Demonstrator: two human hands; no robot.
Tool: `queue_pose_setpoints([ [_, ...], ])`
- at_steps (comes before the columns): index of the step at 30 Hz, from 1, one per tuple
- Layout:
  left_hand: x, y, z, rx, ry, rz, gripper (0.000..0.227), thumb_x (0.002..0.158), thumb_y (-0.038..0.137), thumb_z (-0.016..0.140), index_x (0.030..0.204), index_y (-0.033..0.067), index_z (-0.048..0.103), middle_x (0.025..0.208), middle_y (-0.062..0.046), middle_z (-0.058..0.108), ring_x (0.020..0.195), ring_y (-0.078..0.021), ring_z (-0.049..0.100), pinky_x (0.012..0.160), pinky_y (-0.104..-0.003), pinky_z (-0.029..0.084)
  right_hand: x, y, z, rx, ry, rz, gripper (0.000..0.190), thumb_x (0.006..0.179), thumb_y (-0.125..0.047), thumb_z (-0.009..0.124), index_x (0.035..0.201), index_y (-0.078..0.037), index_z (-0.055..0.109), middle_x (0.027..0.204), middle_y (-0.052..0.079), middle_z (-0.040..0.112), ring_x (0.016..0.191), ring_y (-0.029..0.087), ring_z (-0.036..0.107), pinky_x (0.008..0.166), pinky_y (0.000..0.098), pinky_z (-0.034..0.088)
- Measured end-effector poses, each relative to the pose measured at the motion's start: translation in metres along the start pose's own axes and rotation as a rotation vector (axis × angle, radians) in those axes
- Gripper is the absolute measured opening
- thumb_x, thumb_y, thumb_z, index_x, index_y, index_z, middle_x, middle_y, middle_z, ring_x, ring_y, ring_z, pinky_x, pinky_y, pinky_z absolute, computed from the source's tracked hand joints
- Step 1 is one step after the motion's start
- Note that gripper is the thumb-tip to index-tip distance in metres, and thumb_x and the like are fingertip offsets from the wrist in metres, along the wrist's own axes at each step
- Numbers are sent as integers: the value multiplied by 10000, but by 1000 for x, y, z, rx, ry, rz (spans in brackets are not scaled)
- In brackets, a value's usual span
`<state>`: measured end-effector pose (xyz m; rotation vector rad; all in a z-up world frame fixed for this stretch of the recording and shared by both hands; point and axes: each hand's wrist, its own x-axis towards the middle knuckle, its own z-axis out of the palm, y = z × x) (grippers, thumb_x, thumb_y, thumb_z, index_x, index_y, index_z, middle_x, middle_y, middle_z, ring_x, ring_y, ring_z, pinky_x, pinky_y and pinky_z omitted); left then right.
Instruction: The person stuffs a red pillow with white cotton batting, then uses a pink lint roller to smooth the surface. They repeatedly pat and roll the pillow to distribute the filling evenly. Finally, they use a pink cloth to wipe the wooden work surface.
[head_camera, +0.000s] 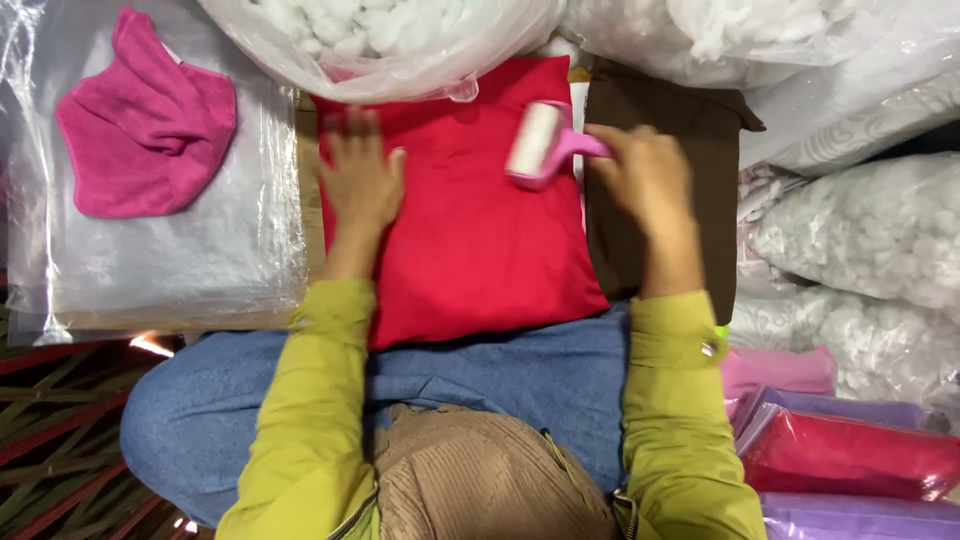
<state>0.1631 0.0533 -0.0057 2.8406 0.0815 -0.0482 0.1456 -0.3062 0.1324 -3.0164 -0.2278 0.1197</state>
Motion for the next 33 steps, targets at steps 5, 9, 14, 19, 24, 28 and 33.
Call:
queue_pose_setpoints([
  [5, 13, -4, 17, -43, 33, 34, 662, 1064, 504, 459, 1600, 123, 385, 1645, -155, 318, 1523, -414, 181, 1143, -786, 123, 7, -22, -3, 106, 76, -3, 461, 971, -274, 749, 1417, -352, 659, 973, 157, 659, 930, 442, 660, 807, 536, 546],
  [9, 18, 31, -3, -39, -92, 75, 637, 1071, 519, 405, 1604, 174, 371, 1644, -95, 377, 1544, -365, 210, 1189, -742, 92, 23, -45, 48, 225, 80, -2, 451, 977, -279, 732, 1410, -359, 635, 1021, 175, 665, 964, 453, 664, 844, 547, 556],
  [14, 27, -12, -3, 52, -28, -117, 606, 1053, 571, 395, 1324, 103, 666, 1339, -231, 641, 1395, -467, 440, 1131, -743, 110, 1, -5, -3, 78, 161, 63, 432, 967, -221, 769, 1390, -247, 685, 957, 221, 658, 890, 496, 666, 785, 581, 548],
  [19, -15, 37, -21, -99, 29, 61, 609, 1057, 514, 458, 1487, 86, 516, 1474, -245, 517, 1446, -487, 365, 1151, -753, 108, 3, -31, 30, 260, 179, -160, 451, 920, -223, 797, 1357, -256, 694, 972, 188, 664, 944, 474, 653, 820, 558, 537],
  [24, -28, -23, 3, -60, -101, -203, 711, 1069, 556, 390, 1640, 141, 305, 1709, -166, 164, 1552, -450, 109, 1185, -756, 110, -22, 36, -1, -104, 88, 23, 421, 938, -297, 799, 1345, -353, 707, 937, 128, 651, 925, 396, 662, 814, 492, 539],
  [28, -82, 25, -33, -120, 52, -55, 661, 1081, 341, 516, 1617, 16, 306, 1675, -263, 184, 1522, -517, 107, 1148, -786, 161, -52, -37, -30, 173, 27, -82, 386, 939, -231, 767, 1321, -247, 709, 968, 217, 681, 963, 482, 636, 855, 562, 509],
  [33, -105, -8, 9, 25, -11, -8, 718, 1048, 462, 490, 1627, 79, 303, 1687, -187, 238, 1535, -472, 150, 1127, -762, 242, -66, -8, -8, 55, -142, -44, 366, 934, -316, 757, 1297, -336, 717, 1027, 129, 681, 1082, 372, 618, 903, 490, 533],
])
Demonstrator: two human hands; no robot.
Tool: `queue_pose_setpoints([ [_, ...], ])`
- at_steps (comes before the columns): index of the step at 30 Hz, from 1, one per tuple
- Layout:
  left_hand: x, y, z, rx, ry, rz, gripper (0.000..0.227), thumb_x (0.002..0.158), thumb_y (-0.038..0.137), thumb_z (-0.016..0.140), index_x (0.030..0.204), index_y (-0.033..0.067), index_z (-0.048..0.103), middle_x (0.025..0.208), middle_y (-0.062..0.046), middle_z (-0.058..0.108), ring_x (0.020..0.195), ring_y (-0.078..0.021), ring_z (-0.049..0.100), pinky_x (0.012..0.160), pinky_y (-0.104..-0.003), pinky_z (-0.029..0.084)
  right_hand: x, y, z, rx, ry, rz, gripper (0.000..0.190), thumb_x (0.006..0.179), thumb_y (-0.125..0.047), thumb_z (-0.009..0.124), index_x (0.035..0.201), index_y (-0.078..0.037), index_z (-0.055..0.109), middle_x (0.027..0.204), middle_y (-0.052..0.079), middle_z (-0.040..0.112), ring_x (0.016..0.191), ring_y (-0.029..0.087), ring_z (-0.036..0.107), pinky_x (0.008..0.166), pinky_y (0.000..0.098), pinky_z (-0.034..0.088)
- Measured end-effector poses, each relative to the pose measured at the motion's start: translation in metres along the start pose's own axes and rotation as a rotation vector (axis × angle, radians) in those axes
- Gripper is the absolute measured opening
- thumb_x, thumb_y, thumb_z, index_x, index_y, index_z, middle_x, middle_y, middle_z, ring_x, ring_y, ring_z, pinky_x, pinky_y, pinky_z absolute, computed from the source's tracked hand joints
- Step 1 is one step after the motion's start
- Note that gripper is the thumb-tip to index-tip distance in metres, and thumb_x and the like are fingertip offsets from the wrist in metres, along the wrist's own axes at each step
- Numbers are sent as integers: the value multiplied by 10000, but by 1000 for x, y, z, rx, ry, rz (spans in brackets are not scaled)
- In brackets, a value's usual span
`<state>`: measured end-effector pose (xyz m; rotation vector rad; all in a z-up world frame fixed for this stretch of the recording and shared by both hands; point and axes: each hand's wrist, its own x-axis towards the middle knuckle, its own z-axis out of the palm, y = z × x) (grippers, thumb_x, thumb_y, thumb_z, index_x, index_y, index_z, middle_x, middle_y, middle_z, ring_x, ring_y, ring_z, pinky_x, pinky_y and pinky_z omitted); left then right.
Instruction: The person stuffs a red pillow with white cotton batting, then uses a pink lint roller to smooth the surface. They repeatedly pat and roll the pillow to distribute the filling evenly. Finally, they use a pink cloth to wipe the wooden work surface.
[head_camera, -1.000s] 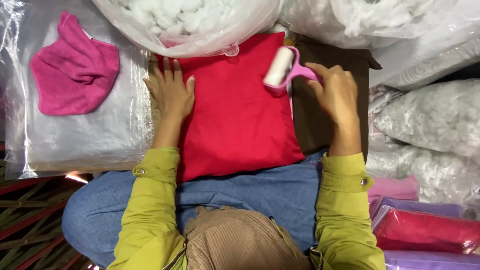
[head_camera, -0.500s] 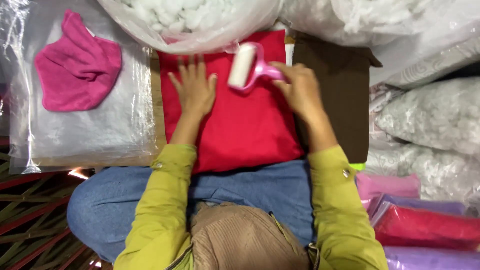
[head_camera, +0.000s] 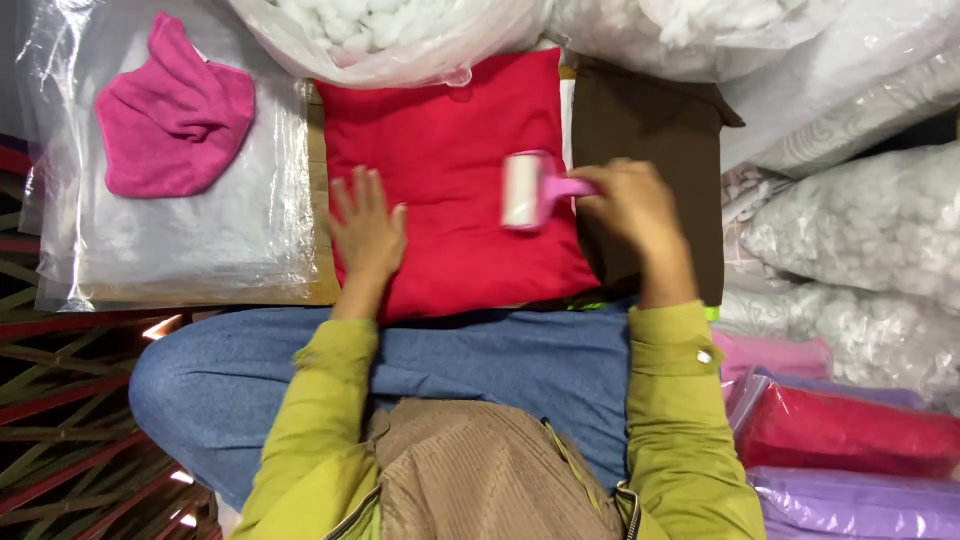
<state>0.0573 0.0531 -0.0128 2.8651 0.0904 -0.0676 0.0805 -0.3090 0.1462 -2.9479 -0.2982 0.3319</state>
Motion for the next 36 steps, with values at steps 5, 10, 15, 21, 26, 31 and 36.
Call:
queue_pose_setpoints([
  [5, -30, 27, -19, -87, 94, 1, 738, 1038, 427, 534, 1632, 71, 279, 1690, -232, 175, 1533, -503, 121, 1146, -771, 185, -39, -13, -25, 12, -8, 28, 368, 933, -272, 753, 1297, -320, 720, 1034, 118, 672, 1075, 358, 600, 905, 476, 516],
  [10, -54, 25, 30, -64, -48, 118, 687, 1034, 434, 485, 1629, 142, 304, 1713, -141, 195, 1568, -422, 123, 1195, -728, 121, -55, -40, -13, 47, -218, -105, 332, 923, -246, 722, 1252, -279, 746, 1114, 143, 719, 1138, 365, 614, 970, 474, 521],
  [15, -48, 10, -3, -73, 196, -34, 790, 995, 420, 606, 1633, 84, 284, 1687, -255, 150, 1530, -517, 125, 1135, -770, 224, -66, 33, -21, -232, -86, -11, 380, 881, -352, 765, 1253, -415, 728, 1006, 81, 716, 1049, 322, 660, 900, 434, 568],
  [21, -65, 25, 53, 79, 120, 172, 725, 1012, 451, 530, 1642, 185, 289, 1719, -118, 189, 1556, -419, 146, 1160, -707, 199, -40, -29, 2, -156, -184, -190, 287, 857, -308, 777, 1142, -338, 780, 1021, 99, 714, 1053, 338, 636, 892, 445, 565],
  [26, -29, 11, 19, -59, 189, -86, 787, 1017, 439, 578, 1651, 127, 231, 1694, -247, 101, 1526, -539, 90, 1141, -774, 196, -29, 17, -32, -218, 1, -55, 384, 866, -340, 789, 1236, -430, 738, 1016, 59, 690, 1065, 313, 627, 881, 418, 572],
  [31, 26, 43, 9, -129, 148, 103, 690, 1055, 387, 542, 1637, 111, 294, 1701, -214, 143, 1555, -482, 88, 1181, -747, 159, 18, -53, -17, 0, 88, -209, 357, 931, -299, 749, 1277, -381, 722, 1081, 73, 671, 1093, 316, 593, 887, 419, 550],
  [36, 63, -16, -1, -79, 160, -95, 711, 1068, 450, 538, 1640, 94, 310, 1675, -274, 132, 1523, -538, 120, 1150, -782, 192, 36, 22, -30, -318, 236, -61, 384, 892, -327, 823, 1262, -392, 742, 1015, 18, 644, 1070, 281, 589, 809, 388, 580],
])
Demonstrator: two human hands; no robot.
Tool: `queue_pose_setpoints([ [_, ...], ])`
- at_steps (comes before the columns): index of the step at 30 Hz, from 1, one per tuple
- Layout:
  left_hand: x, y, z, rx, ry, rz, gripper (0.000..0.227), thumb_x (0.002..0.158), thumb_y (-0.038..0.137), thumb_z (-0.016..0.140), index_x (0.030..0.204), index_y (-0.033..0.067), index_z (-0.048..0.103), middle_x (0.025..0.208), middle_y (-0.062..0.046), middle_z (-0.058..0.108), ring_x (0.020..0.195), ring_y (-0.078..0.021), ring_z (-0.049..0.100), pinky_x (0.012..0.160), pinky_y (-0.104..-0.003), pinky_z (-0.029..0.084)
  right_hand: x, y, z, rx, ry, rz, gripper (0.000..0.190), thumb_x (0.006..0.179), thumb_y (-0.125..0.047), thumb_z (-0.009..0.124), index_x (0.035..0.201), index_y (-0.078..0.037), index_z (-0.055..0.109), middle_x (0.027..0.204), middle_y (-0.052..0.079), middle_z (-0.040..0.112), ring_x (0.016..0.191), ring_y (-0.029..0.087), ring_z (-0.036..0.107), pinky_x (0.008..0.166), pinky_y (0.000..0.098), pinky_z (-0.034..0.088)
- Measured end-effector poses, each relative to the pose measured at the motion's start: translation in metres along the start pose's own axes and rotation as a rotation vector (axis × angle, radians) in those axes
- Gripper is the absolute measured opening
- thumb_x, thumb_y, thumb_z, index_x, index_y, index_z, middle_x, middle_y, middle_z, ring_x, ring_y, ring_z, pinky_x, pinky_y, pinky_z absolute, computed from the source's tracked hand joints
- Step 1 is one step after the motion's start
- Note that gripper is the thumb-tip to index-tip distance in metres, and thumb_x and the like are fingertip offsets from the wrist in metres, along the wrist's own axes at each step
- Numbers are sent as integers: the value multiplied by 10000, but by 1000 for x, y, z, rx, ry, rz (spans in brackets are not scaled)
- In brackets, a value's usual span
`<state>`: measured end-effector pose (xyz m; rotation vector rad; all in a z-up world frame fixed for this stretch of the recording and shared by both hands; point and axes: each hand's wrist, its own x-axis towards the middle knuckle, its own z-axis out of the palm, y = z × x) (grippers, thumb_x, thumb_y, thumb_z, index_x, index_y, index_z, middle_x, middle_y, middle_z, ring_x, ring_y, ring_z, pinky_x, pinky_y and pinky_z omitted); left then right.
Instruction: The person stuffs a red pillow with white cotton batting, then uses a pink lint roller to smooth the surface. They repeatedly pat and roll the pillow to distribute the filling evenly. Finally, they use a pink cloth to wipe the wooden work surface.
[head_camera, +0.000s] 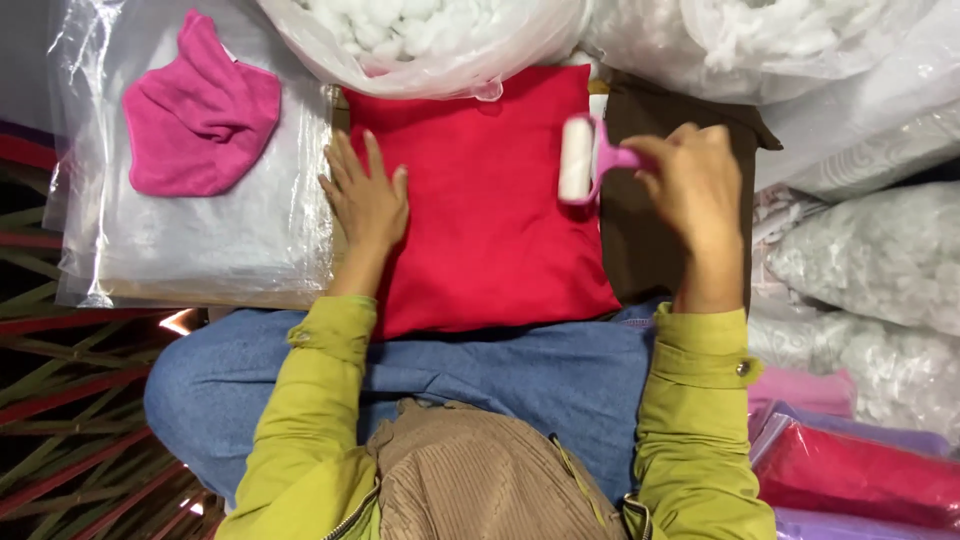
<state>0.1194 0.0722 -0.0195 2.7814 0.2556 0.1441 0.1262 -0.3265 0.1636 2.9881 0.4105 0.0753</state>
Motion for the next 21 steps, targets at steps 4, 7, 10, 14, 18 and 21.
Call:
queue_pose_setpoints([
  [4, 16, 38, -11, -6, 55, 165, 746, 1045, 375, 650, 1636, 81, 303, 1662, -276, 159, 1515, -535, 113, 1118, -785, 257, 24, -56, -8, 267, 10, -48, 396, 953, -244, 784, 1326, -357, 712, 1055, 87, 610, 1097, 350, 565, 841, 438, 560],
  [7, 27, 29, 8, -3, -159, 220, 665, 1073, 465, 456, 1637, 153, 294, 1692, -157, 247, 1563, -419, 104, 1190, -730, 129, 32, -64, 17, 276, -28, -41, 364, 917, -241, 777, 1251, -376, 724, 1045, 67, 634, 1080, 317, 572, 832, 436, 563],
  [10, 39, 3, -2, 139, -156, 81, 704, 1055, 575, 399, 1608, 140, 368, 1658, -132, 345, 1543, -437, 55, 1187, -709, 132, 21, -17, 9, 18, -42, 1, 346, 904, -309, 805, 1242, -348, 746, 980, 53, 640, 1010, 304, 595, 767, 407, 579],
  [14, 35, 44, -31, 52, -154, 143, 673, 1068, 502, 445, 1590, 81, 393, 1639, -209, 338, 1528, -448, 157, 1175, -709, 178, 31, -42, -9, 207, 14, 75, 395, 954, -255, 783, 1334, -335, 708, 1021, 111, 629, 1033, 383, 597, 830, 488, 555],
  [18, 21, 56, -5, 10, -291, 423, 744, 1019, 534, 514, 1641, 194, 286, 1707, -106, 226, 1564, -398, 145, 1208, -693, 173, 38, -49, 41, 225, -32, 149, 403, 940, -271, 786, 1322, -359, 694, 1029, 96, 630, 1015, 365, 601, 816, 518, 572],
  [21, 24, 15, -3, 93, -289, 213, 764, 1051, 595, 393, 1634, 114, 277, 1708, -112, 232, 1579, -311, 148, 1232, -644, 147, 4, 9, 23, 73, 14, 264, 380, 971, -257, 791, 1338, -310, 711, 1005, 115, 617, 1004, 373, 605, 790, 508, 573],
])
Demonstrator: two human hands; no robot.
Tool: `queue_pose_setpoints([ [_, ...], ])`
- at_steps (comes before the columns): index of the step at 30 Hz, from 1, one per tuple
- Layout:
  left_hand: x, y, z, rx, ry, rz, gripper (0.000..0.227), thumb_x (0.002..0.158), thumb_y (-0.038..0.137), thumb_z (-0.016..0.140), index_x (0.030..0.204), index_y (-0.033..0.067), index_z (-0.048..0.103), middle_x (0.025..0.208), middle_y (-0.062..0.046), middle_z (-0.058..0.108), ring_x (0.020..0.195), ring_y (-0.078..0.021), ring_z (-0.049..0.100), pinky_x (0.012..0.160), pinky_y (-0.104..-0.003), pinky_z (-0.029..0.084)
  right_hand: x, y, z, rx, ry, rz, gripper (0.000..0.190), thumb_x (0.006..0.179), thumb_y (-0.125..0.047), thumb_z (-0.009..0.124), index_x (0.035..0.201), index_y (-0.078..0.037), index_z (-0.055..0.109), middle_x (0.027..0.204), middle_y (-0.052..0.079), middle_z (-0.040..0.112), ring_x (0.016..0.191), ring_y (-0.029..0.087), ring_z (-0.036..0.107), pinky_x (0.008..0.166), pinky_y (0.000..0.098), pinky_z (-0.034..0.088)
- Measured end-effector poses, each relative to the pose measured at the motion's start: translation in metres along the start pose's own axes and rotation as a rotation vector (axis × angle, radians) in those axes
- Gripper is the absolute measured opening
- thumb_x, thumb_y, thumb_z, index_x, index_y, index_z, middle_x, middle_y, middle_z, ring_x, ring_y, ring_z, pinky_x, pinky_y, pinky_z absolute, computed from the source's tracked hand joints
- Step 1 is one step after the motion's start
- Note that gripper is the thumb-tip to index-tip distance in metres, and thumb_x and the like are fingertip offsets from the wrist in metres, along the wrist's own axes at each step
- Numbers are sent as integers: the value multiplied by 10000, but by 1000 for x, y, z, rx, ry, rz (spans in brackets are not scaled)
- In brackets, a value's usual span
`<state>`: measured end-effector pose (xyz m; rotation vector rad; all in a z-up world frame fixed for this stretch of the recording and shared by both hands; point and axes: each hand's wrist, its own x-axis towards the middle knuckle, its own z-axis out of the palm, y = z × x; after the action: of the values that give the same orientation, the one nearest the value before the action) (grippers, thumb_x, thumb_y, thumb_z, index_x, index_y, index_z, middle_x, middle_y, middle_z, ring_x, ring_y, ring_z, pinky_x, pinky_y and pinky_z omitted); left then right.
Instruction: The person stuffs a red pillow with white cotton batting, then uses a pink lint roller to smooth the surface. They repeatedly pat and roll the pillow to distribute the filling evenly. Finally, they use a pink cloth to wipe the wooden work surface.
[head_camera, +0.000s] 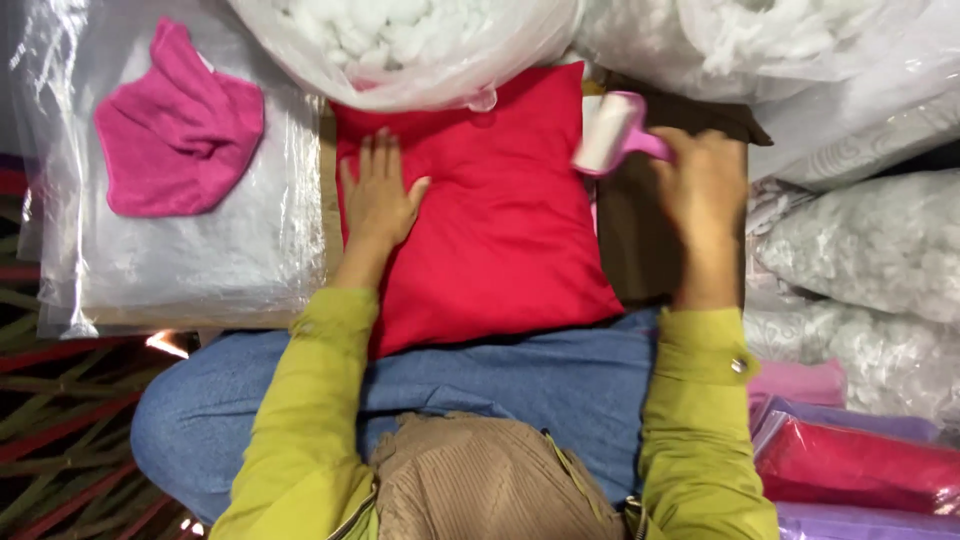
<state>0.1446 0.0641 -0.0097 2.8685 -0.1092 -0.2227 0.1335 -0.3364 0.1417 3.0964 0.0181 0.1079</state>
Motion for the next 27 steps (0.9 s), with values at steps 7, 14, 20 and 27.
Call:
queue_pose_setpoints([
  [7, 14, 105, -6, -111, 879, 548, 120, 1008, 269, 669, 1041, 190, 752, 1057, -46, 684, 1003, -247, 695, 818, -351, 564, -52, 10, 32, 63, 102, 281, 647, 917, -240, 837, 1512, -214, 583, 1268, 258, 577, 1235, 568, 463, 1000, 819, 271],
  [14, 92, 178, 26, 37, 348, 472, 369, 1026, 136, 522, 1394, 136, 551, 1432, -195, 501, 1262, -388, 553, 915, -476, 520, -115, -127, 75, 201, -415, 227, 843, 912, -514, 730, 1567, -144, 349, 1282, 267, 538, 1080, 450, 665, 841, 586, 583],
  [20, 153, 182, 112, 165, 427, 235, 240, 902, 149, 526, 1122, 116, 617, 867, -101, 687, 839, -313, 662, 638, -459, 519, -121, -139, 106, 120, -280, 134, 903, 932, -212, 700, 1659, -141, 168, 1045, 170, 545, 871, 353, 705, 709, 488, 611],
  [27, -21, 164, -148, -110, 466, 491, 450, 611, 163, 838, 1032, 126, 683, 880, -91, 679, 851, -334, 698, 722, -485, 565, -146, -80, -29, 269, -38, 282, 1117, 726, -175, 801, 1659, -108, 191, 951, 130, 781, 918, 380, 717, 967, 486, 411],
])
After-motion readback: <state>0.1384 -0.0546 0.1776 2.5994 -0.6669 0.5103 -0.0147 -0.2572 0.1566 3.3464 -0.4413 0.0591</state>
